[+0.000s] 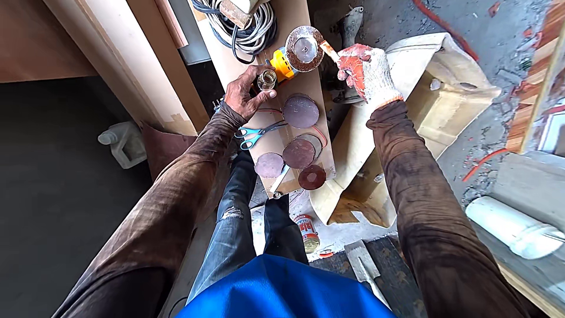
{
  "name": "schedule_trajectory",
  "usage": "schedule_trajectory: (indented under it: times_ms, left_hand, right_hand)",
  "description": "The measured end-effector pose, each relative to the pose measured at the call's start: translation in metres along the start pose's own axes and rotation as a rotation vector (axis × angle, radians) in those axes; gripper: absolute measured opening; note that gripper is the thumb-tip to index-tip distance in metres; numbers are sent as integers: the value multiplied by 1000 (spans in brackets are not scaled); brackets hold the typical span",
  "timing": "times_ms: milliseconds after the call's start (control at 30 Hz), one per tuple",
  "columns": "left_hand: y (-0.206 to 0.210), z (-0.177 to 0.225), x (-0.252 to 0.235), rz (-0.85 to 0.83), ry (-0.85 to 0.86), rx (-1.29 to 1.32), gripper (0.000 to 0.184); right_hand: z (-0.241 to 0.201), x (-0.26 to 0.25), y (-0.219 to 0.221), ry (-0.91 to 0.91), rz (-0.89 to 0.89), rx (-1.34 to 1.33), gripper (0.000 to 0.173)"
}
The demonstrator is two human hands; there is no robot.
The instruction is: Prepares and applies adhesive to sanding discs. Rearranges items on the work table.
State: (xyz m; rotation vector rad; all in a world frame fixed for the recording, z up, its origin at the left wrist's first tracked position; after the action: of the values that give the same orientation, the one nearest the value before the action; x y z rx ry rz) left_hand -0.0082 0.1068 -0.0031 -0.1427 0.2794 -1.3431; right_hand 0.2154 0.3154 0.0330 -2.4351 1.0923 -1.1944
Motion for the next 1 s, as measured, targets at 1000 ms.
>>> schedule_trajectory:
  times_ms: [1000]
  left_hand:
    - [-1, -5, 2, 6, -34, 19, 55]
  right_hand:
    - [0, -23, -9, 98, -177, 175, 15]
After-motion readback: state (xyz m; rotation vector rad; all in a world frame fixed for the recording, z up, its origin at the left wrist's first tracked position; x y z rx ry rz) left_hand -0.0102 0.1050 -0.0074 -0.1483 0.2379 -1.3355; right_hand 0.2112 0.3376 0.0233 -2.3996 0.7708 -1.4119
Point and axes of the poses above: each hand's wrist, its own x-axis away from the middle knuckle, its own y-axis out of the palm, z = x × y, the point moved 7 cm from there along -x, towards the middle knuckle, and after that the axes turned 5 degrees about y, right-handed, at the moved point
